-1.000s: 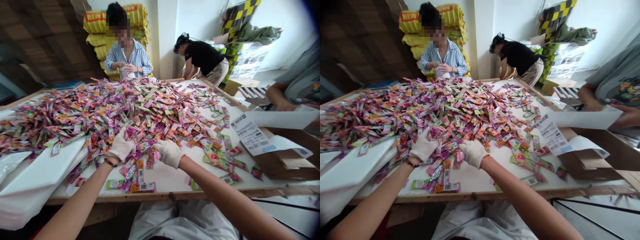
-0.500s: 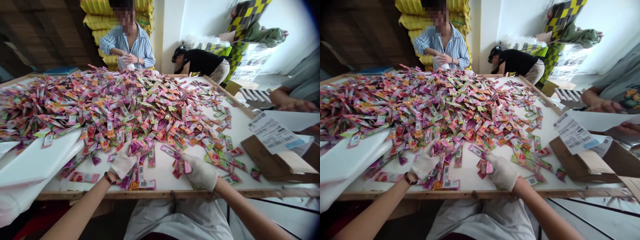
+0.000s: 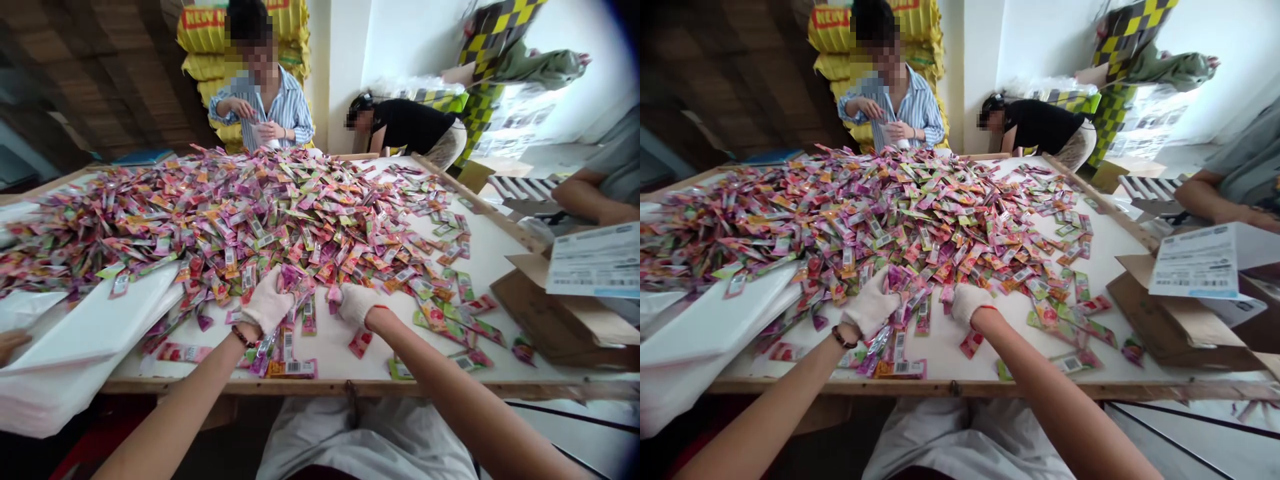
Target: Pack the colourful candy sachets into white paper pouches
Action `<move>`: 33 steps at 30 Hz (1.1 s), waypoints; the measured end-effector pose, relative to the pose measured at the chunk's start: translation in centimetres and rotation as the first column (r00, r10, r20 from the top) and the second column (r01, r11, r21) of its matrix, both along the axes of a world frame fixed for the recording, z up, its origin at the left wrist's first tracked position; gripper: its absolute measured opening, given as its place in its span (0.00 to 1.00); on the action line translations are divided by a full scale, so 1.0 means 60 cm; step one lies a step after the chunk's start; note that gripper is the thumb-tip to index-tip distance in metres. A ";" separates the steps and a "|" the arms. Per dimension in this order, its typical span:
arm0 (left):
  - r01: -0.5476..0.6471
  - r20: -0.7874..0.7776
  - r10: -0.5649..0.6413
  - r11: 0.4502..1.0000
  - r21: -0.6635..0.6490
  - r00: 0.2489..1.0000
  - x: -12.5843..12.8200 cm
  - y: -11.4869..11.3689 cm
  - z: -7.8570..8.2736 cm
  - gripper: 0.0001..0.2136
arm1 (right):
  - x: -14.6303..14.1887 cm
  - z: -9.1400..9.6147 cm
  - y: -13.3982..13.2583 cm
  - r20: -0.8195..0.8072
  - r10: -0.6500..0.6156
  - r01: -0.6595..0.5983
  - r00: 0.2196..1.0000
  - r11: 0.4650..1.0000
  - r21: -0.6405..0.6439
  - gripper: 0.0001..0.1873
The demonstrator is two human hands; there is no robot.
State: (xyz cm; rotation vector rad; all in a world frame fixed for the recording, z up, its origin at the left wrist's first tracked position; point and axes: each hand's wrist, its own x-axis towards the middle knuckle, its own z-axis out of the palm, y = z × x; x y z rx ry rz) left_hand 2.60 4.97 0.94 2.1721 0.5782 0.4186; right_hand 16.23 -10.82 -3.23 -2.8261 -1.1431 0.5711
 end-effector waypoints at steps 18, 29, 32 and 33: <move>0.213 -0.482 0.072 0.833 0.510 0.873 0.022 -0.067 -0.099 0.20 | -0.012 0.031 -0.128 0.127 0.556 -0.559 0.822 0.829 -0.009 0.12; -0.062 -0.190 0.083 0.991 0.116 0.978 0.011 -0.040 -0.075 0.11 | -0.026 -0.031 -0.131 -0.159 0.075 0.041 0.984 0.783 0.620 0.14; -0.058 -0.110 0.024 0.946 -0.320 0.994 0.011 -0.055 -0.062 0.07 | -0.038 -0.038 -0.082 -0.550 -0.037 0.476 0.834 0.554 0.684 0.06; -0.042 -0.103 0.001 0.919 -0.392 0.995 0.011 -0.065 -0.061 0.10 | -0.045 -0.041 -0.066 -0.655 -0.027 0.580 0.755 0.494 0.648 0.06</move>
